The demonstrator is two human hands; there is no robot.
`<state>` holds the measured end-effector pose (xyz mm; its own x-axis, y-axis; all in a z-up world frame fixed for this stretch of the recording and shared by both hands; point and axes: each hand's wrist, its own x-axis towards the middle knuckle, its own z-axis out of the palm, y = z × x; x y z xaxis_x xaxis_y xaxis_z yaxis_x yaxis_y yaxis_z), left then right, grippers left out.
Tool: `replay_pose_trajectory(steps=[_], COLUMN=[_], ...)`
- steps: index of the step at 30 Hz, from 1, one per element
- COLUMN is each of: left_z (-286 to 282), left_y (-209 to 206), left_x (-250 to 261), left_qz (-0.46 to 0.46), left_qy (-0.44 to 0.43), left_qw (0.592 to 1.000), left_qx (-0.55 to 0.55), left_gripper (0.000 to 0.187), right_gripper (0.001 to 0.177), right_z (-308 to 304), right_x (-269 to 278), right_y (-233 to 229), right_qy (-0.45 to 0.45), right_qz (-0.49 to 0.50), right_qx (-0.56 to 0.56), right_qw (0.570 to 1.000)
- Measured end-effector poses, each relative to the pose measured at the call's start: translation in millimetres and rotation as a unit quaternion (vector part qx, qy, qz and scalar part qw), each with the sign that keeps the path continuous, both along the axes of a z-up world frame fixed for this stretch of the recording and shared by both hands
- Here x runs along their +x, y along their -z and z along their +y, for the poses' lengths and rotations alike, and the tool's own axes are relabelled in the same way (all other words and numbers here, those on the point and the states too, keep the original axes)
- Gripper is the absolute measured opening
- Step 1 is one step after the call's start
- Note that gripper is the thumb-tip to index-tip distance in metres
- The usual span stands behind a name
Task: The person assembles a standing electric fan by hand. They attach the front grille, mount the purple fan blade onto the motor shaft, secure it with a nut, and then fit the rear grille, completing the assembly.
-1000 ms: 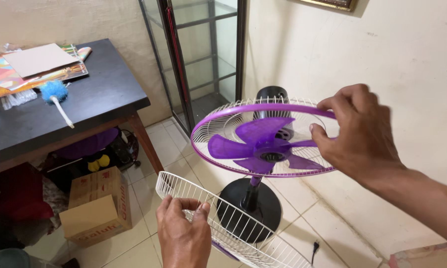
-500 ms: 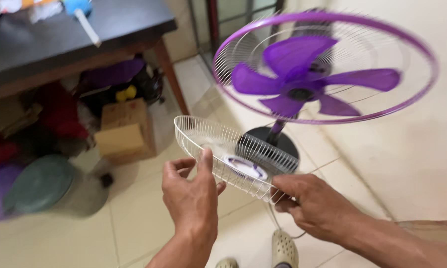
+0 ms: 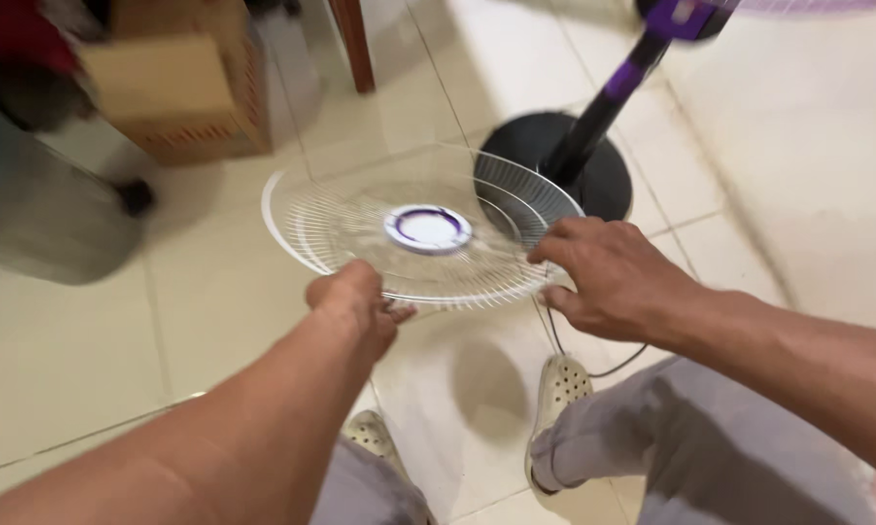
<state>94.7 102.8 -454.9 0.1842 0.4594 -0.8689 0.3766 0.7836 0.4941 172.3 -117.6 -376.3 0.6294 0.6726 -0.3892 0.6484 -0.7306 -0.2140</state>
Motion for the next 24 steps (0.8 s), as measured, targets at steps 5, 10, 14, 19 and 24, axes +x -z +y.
replay_pose_trajectory(steps=[5,10,14,19,24], left_z=[22,28,22,15,3], left_y=[151,247,290,274,161], left_x=[-10,-9,-13,-17,3], left_qz=[0.009,0.027,0.048,0.084,0.082], left_qy=[-0.073,-0.111,-0.121,-0.098,0.006], left_qw=[0.996,0.992,0.989,0.990,0.996], left_qx=[-0.041,-0.056,-0.065,-0.060,-0.034], left_gripper=[0.040,0.041,0.042,0.043,0.044], right_gripper=[0.048,0.051,0.053,0.061,0.058], right_z=[-4,1,9,21,12], right_x=[1,11,18,23,20], right_y=[117,193,225,220,151], right_qy=[0.079,0.126,0.133,0.200,0.215], right_qz=[0.097,0.136,0.135,0.181,0.193], right_qx=[-0.008,-0.008,-0.006,-0.003,0.033], right_qw=[0.992,0.983,0.982,0.963,0.957])
